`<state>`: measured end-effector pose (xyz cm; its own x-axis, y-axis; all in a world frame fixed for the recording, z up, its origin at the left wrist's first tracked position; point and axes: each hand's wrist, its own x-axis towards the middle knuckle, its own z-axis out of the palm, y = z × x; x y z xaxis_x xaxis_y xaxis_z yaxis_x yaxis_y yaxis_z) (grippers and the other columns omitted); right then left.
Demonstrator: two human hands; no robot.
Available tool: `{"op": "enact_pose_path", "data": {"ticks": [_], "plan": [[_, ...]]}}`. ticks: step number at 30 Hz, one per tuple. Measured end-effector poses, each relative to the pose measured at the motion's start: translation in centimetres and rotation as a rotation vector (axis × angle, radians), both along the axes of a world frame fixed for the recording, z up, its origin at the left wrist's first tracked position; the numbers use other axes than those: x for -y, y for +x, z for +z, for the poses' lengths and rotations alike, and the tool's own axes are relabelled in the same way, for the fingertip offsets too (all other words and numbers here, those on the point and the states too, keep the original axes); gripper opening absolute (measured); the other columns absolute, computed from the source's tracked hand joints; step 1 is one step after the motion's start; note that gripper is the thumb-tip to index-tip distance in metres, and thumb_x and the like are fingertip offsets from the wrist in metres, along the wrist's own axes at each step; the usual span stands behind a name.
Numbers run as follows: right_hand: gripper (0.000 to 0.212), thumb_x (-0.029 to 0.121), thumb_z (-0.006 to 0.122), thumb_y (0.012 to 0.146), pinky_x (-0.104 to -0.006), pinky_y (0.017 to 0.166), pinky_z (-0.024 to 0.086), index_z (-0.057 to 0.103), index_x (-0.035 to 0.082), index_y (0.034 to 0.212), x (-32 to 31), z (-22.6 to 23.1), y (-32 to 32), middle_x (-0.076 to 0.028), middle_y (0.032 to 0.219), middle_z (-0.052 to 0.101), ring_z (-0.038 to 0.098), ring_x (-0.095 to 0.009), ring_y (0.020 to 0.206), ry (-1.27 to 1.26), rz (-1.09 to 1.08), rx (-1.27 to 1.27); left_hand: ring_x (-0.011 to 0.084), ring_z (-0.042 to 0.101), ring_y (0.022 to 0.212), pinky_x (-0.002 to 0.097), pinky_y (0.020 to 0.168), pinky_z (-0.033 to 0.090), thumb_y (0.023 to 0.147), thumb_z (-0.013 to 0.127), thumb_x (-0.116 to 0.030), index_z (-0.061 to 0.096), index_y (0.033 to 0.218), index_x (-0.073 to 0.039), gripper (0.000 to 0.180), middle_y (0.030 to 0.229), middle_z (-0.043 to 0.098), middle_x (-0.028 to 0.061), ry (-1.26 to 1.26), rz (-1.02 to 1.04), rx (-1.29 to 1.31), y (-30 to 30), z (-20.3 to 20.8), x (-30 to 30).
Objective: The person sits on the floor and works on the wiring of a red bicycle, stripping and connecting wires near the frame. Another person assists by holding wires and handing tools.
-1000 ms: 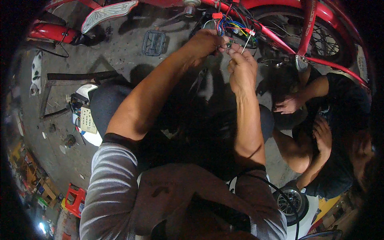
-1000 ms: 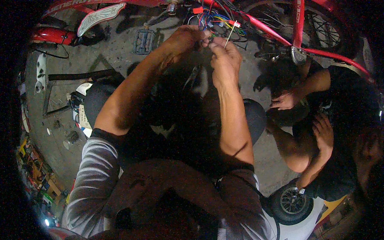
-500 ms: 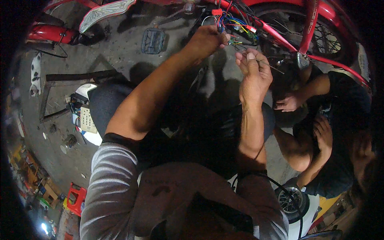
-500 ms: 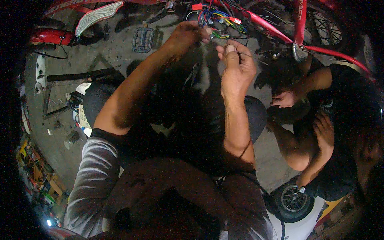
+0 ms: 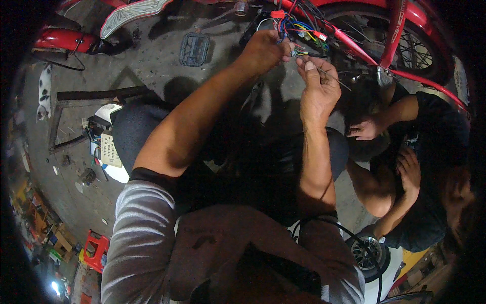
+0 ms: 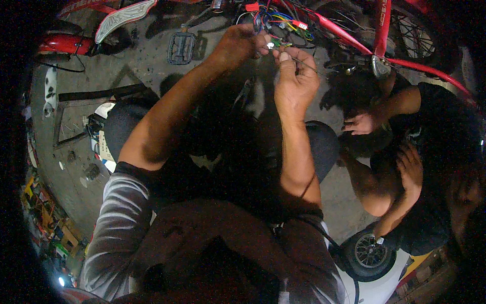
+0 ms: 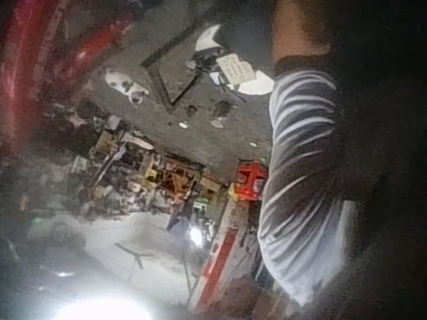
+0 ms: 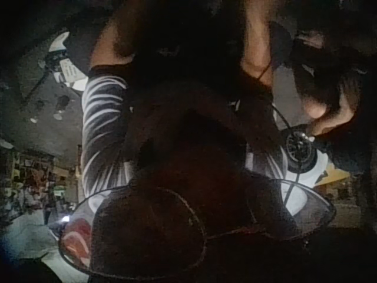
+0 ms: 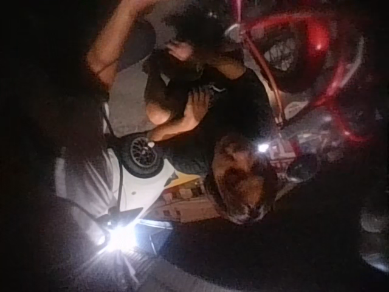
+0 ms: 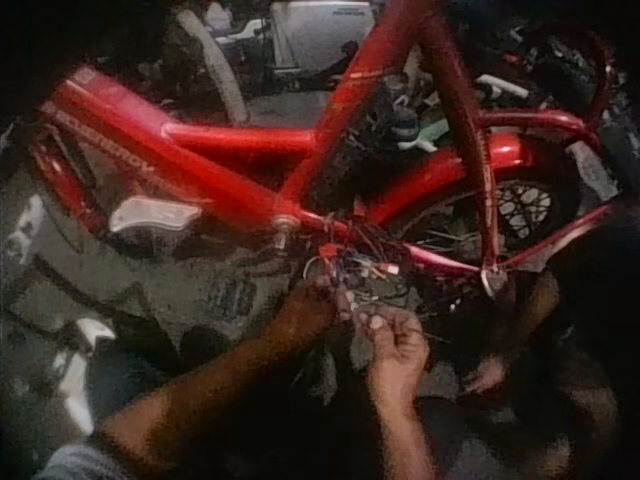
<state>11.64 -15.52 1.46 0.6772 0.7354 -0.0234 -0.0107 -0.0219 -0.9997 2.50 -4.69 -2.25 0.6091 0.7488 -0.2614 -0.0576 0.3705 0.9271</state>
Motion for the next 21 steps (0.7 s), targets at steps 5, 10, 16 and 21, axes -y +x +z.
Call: {"op": "enact_pose_path", "data": {"ticks": [5,10,16,21], "plan": [[0.013,0.002,0.054,0.09,-0.0349,0.085,0.054,0.053,-0.007,0.099,-0.15,0.11,-0.13,-0.017,0.096,0.063,0.065,-0.022,0.09,-0.014,0.004,-0.006,0.0102,0.061,0.068,0.0254,0.061,0.046,0.084,0.068,-0.027,0.065,0.087,-0.005,0.023,0.077,0.065,0.0024,0.018,-0.07,-0.092,-0.4,0.15,-0.48],[0.013,0.002,0.054,0.09,-0.0349,0.083,0.054,0.054,-0.007,0.099,-0.22,-0.03,-0.18,-0.016,0.095,0.063,0.065,-0.021,0.088,0.008,0.007,0.038,0.0104,0.062,0.069,0.0248,0.059,0.046,0.085,0.066,-0.026,0.064,0.087,-0.004,0.022,0.075,0.065,0.0028,0.034,-0.059,-0.05,-0.29,-0.21,-0.51],[0.008,0.002,0.054,0.089,-0.0229,0.075,0.048,0.058,-0.004,0.094,-0.47,0.0,-0.35,-0.008,0.087,0.065,0.061,-0.012,0.08,-0.027,0.003,0.032,0.0116,0.063,0.069,0.0252,0.061,0.05,0.086,0.065,-0.024,0.063,0.088,-0.003,0.021,0.075,0.066,0.004,0.014,-0.069,-0.035,-0.07,-0.32,-0.56],[0.01,0.005,0.053,0.09,-0.023,0.073,0.047,0.058,-0.003,0.093,-0.47,-0.04,-0.39,-0.008,0.084,0.065,0.06,-0.011,0.079,-0.052,0.022,0.096,0.0131,0.064,0.069,0.0255,0.062,0.051,0.086,0.065,-0.024,0.064,0.088,-0.003,0.021,0.078,0.067,0.0056,-0.086,-0.047,0.034,-0.04,0.0,-0.42]]}}
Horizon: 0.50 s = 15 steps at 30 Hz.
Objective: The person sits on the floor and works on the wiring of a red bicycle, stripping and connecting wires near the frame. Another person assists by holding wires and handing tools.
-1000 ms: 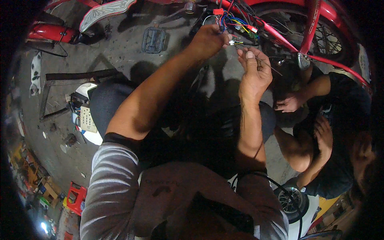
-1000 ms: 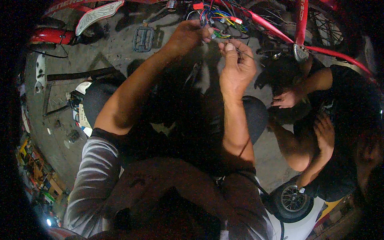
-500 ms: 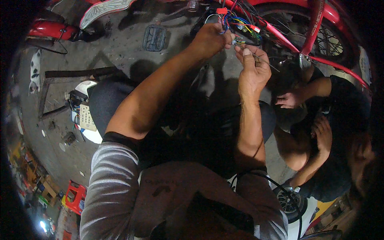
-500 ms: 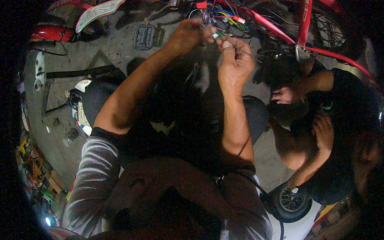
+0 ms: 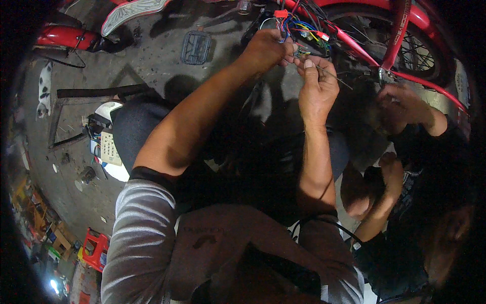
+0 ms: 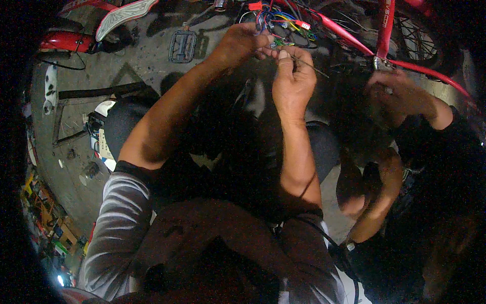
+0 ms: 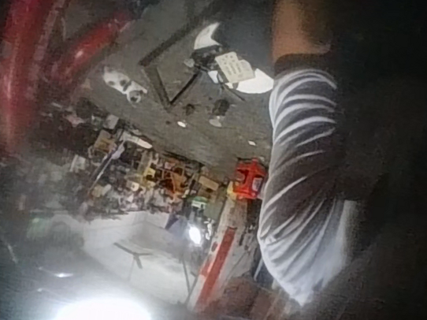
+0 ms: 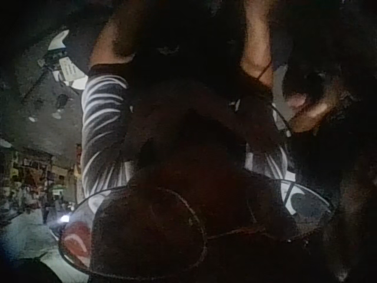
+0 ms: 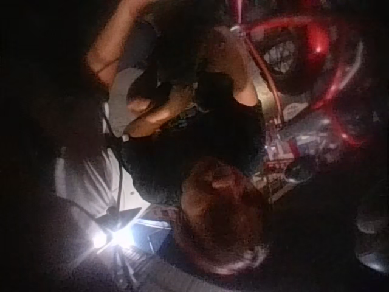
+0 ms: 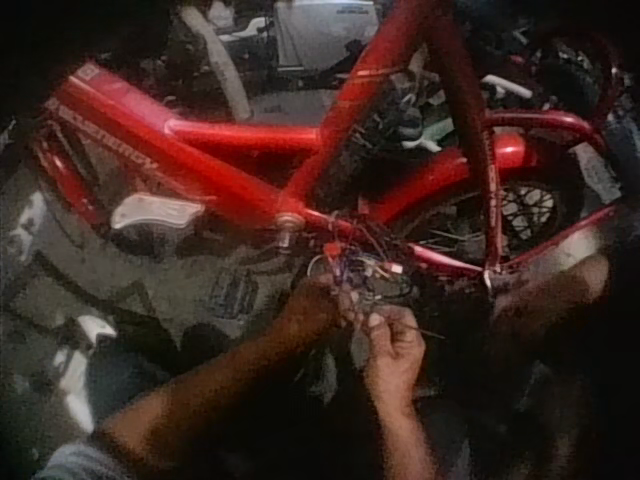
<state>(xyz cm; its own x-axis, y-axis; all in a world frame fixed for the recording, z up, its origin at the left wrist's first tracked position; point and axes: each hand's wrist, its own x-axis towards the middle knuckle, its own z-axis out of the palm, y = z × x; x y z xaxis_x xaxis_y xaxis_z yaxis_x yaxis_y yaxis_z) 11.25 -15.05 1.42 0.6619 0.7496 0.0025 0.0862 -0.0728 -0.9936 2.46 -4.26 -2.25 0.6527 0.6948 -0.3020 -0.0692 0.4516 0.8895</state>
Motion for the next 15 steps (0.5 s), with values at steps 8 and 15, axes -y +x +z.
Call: {"op": "enact_pose_path", "data": {"ticks": [8,15], "plan": [[0.012,0.006,0.051,0.092,-0.0277,0.079,0.052,0.055,-0.005,0.095,-0.12,-0.1,0.11,-0.011,0.093,0.064,0.064,-0.016,0.087,-0.092,0.052,0.124,0.013,0.061,0.062,0.0245,0.054,0.048,0.088,0.06,-0.013,0.062,0.087,0.001,0.015,0.075,0.064,0.0077,-0.022,0.008,0.043,-0.11,0.45,0.01],[0.011,0.007,0.053,0.091,-0.0254,0.073,0.048,0.058,-0.003,0.095,0.06,0.1,-0.2,-0.009,0.086,0.064,0.061,-0.014,0.08,-0.04,-0.026,0.095,0.0147,0.064,0.065,0.0252,0.055,0.049,0.086,0.063,-0.016,0.061,0.085,0.001,0.017,0.074,0.064,0.008,-0.043,0.006,-0.038,-0.05,0.8,-0.2]]}}
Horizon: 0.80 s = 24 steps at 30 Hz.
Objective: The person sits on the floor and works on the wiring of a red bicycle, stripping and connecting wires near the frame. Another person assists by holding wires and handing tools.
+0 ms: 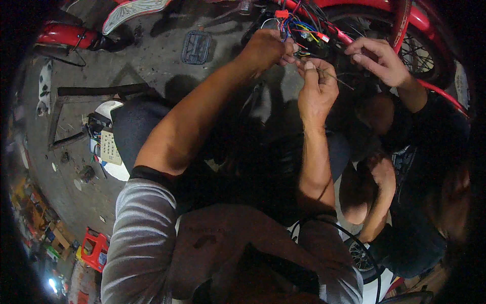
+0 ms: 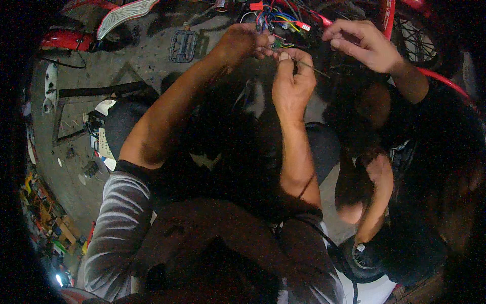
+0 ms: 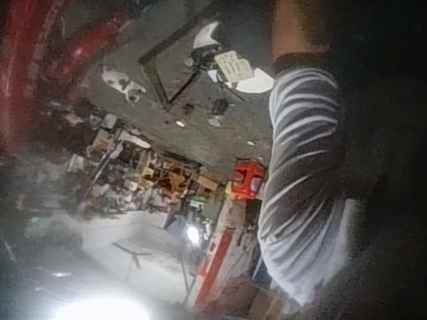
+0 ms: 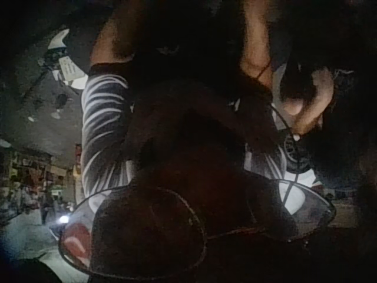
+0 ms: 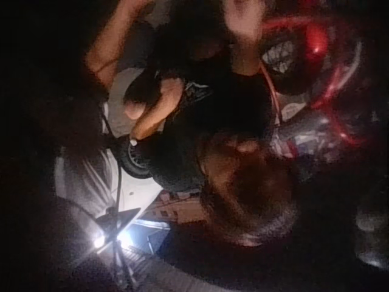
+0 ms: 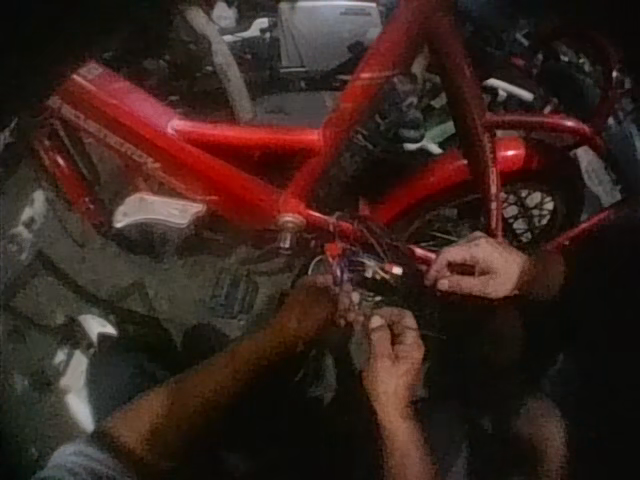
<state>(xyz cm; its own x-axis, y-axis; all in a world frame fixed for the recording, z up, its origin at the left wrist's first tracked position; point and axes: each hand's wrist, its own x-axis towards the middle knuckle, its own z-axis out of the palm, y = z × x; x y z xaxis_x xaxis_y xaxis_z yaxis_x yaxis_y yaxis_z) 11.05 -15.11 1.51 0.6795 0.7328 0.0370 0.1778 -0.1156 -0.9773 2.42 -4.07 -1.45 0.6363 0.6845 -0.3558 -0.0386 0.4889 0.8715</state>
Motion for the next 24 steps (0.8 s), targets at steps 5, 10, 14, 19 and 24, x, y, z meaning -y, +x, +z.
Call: {"op": "enact_pose_path", "data": {"ticks": [5,10,14,19,24], "plan": [[0.012,0.008,0.056,0.09,-0.0234,0.07,0.047,0.059,-0.002,0.095,0.2,-0.05,-0.17,-0.007,0.084,0.064,0.06,-0.012,0.077,0.057,-0.03,-0.05,0.0139,0.062,0.065,0.0249,0.055,0.049,0.086,0.064,-0.016,0.062,0.084,0.0,0.016,0.075,0.064,0.0069,-0.073,0.008,-0.048,-0.01,-0.07,-0.18],[0.013,0.008,0.057,0.09,-0.024,0.072,0.047,0.058,-0.004,0.095,0.1,-0.01,-0.54,-0.007,0.084,0.064,0.06,-0.012,0.078,0.11,-0.047,-0.113,0.0132,0.062,0.066,0.0235,0.054,0.048,0.085,0.064,-0.014,0.062,0.086,-0.001,0.013,0.078,0.064,0.0061,-0.174,0.033,0.0,-0.09,-0.12,-0.18],[0.013,0.007,0.056,0.09,-0.0242,0.072,0.047,0.058,-0.004,0.095,0.2,0.07,-0.63,-0.008,0.084,0.064,0.061,-0.013,0.079,0.096,-0.039,-0.107,0.0127,0.062,0.066,0.0233,0.054,0.048,0.084,0.064,-0.013,0.062,0.088,-0.001,0.013,0.078,0.064,0.0056,-0.207,0.021,0.042,-0.21,0.07,-0.13],[0.012,0.006,0.054,0.09,-0.0244,0.074,0.047,0.059,-0.004,0.093,0.39,-0.05,-0.72,-0.008,0.085,0.064,0.06,-0.013,0.08,0.105,-0.03,-0.092,0.0124,0.062,0.067,0.0236,0.055,0.048,0.083,0.065,-0.013,0.062,0.089,-0.002,0.013,0.079,0.064,0.005,-0.227,0.0,0.042,-0.46,0.4,-0.14],[0.012,0.006,0.054,0.09,-0.025,0.074,0.047,0.059,-0.004,0.094,0.28,-0.36,-0.76,-0.009,0.084,0.064,0.06,-0.013,0.08,0.127,-0.025,-0.069,0.0123,0.062,0.069,0.0234,0.056,0.048,0.083,0.065,-0.013,0.062,0.089,-0.002,0.013,0.08,0.064,0.0047,-0.252,-0.011,0.064,-0.55,0.38,-0.13]]}}
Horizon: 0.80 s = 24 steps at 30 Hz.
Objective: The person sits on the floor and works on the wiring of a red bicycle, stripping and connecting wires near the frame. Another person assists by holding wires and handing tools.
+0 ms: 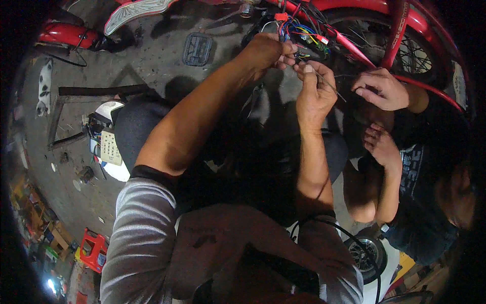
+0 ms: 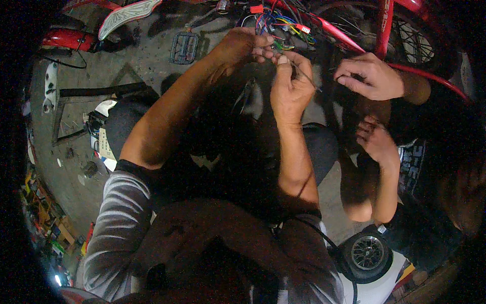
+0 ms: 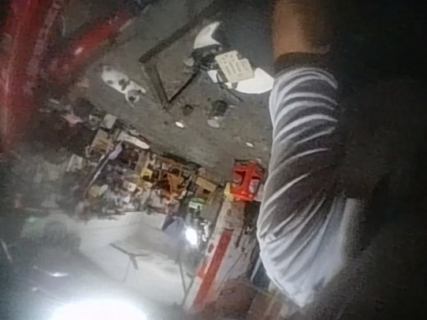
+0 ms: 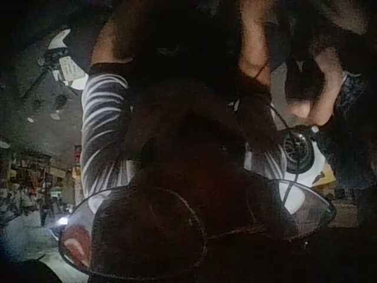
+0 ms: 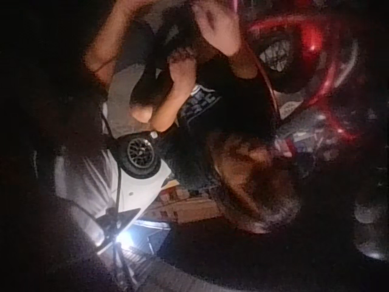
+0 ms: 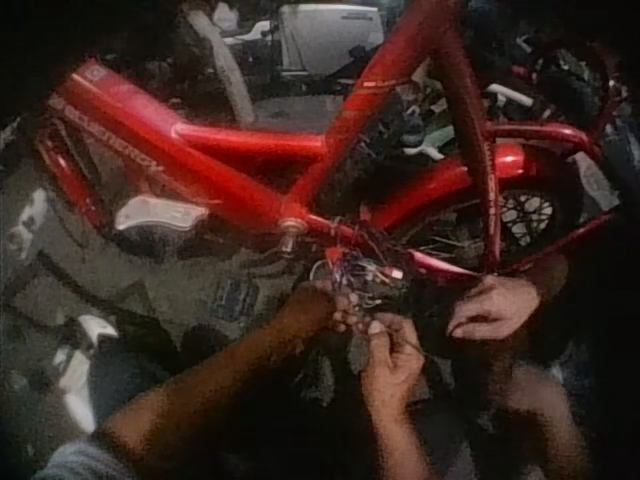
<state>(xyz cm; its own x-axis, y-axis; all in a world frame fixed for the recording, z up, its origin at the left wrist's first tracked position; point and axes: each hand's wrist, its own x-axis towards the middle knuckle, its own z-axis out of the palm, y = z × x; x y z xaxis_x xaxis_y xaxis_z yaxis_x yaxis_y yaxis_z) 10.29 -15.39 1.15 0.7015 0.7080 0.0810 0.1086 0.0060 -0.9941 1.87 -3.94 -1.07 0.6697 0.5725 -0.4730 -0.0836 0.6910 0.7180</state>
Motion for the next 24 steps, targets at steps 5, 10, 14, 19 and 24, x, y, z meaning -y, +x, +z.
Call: {"op": "enact_pose_path", "data": {"ticks": [5,10,14,19,24], "plan": [[0.012,0.005,0.054,0.089,-0.0255,0.074,0.048,0.058,-0.005,0.094,-0.05,0.04,-0.19,-0.009,0.084,0.065,0.06,-0.013,0.078,-0.015,-0.015,-0.015,0.012,0.062,0.068,0.0232,0.057,0.049,0.084,0.065,-0.013,0.063,0.09,-0.002,0.012,0.08,0.064,0.0051,0.011,0.007,0.025,-0.06,-0.42,-0.02],[0.011,0.005,0.053,0.089,-0.0255,0.074,0.048,0.059,-0.005,0.092,-0.07,0.1,-0.02,-0.009,0.083,0.065,0.06,-0.013,0.078,-0.024,-0.003,0.045,0.0125,0.062,0.069,0.0235,0.059,0.05,0.084,0.065,-0.014,0.062,0.091,-0.002,0.014,0.079,0.064,0.0056,-0.008,-0.011,0.052,-0.19,-0.64,-0.19],[0.014,0.008,0.054,0.091,-0.0266,0.075,0.051,0.056,-0.005,0.098,-0.03,-0.21,0.32,-0.013,0.09,0.066,0.065,-0.016,0.082,-0.058,0.026,0.11,0.0141,0.063,0.07,0.0246,0.06,0.051,0.084,0.065,-0.013,0.062,0.093,-0.001,0.015,0.081,0.064,0.0071,-0.042,0.006,0.039,-0.03,-0.77,-0.15],[0.014,0.008,0.054,0.091,-0.027,0.076,0.051,0.056,-0.004,0.098,-0.02,-0.46,0.45,-0.013,0.09,0.066,0.064,-0.016,0.083,-0.06,0.03,0.137,0.016,0.063,0.071,0.0264,0.062,0.052,0.085,0.063,-0.01,0.061,0.093,0.0,0.013,0.083,0.064,0.0088,-0.107,-0.01,0.031,0.07,-0.95,-0.24],[0.013,0.008,0.053,0.09,-0.0276,0.076,0.048,0.058,-0.003,0.095,-0.14,0.11,0.09,-0.01,0.086,0.065,0.061,-0.016,0.081,-0.034,0.007,0.048,0.0165,0.063,0.071,0.0273,0.062,0.052,0.085,0.062,-0.01,0.061,0.091,-0.001,0.011,0.084,0.064,0.0083,-0.127,-0.016,0.011,0.35,-0.84,-0.34]]}}
